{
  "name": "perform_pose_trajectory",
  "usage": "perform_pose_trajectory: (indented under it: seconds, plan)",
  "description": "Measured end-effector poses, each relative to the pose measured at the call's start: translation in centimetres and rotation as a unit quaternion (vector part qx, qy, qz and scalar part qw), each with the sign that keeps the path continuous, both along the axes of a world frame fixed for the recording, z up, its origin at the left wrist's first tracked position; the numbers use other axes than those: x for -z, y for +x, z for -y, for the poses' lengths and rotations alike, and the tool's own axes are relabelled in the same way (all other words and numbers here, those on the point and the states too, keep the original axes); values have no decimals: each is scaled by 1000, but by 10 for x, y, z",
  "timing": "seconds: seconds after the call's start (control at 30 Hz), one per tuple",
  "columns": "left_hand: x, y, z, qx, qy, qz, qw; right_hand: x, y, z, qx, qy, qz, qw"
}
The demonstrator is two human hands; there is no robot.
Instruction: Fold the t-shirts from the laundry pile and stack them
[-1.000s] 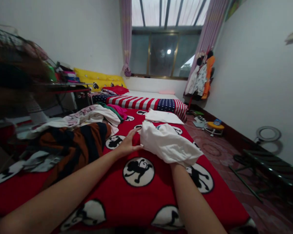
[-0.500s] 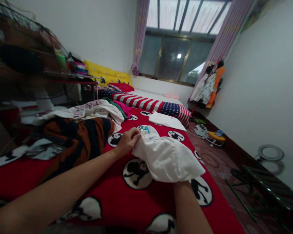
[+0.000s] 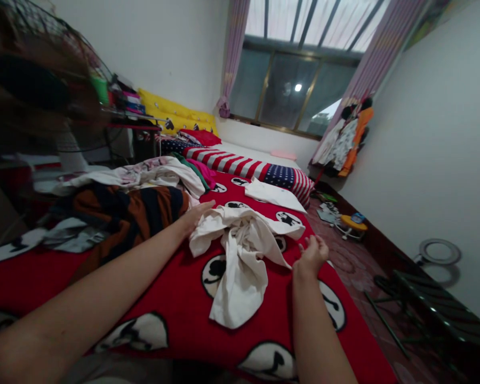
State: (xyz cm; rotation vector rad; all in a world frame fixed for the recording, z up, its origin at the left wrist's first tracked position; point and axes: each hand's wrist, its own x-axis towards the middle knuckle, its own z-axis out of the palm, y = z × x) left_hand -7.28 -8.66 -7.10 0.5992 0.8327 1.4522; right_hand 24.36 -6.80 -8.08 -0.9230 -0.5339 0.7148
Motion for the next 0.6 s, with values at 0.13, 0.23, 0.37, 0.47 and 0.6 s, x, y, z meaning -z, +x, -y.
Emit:
perform_pose_trajectory:
  seconds: [0.13, 0.23, 0.37, 0.47, 0.6]
  plan:
    - [5, 5, 4, 6, 93, -234, 968, -6, -20, 18, -9, 56, 179, 982]
    - [6, 4, 7, 63, 146, -387, 908, -6, -40, 27, -63, 73, 362, 927]
    - [-3, 5, 17, 166, 157, -348, 909, -5, -53, 35, -138, 107, 462, 869]
    - [-12, 10, 30, 261, 156, -228, 925, -8, -59, 44, -177, 166, 491, 837]
    - [-19, 14, 38, 267, 175, -80, 944, -11, -61, 49, -211, 138, 449, 857]
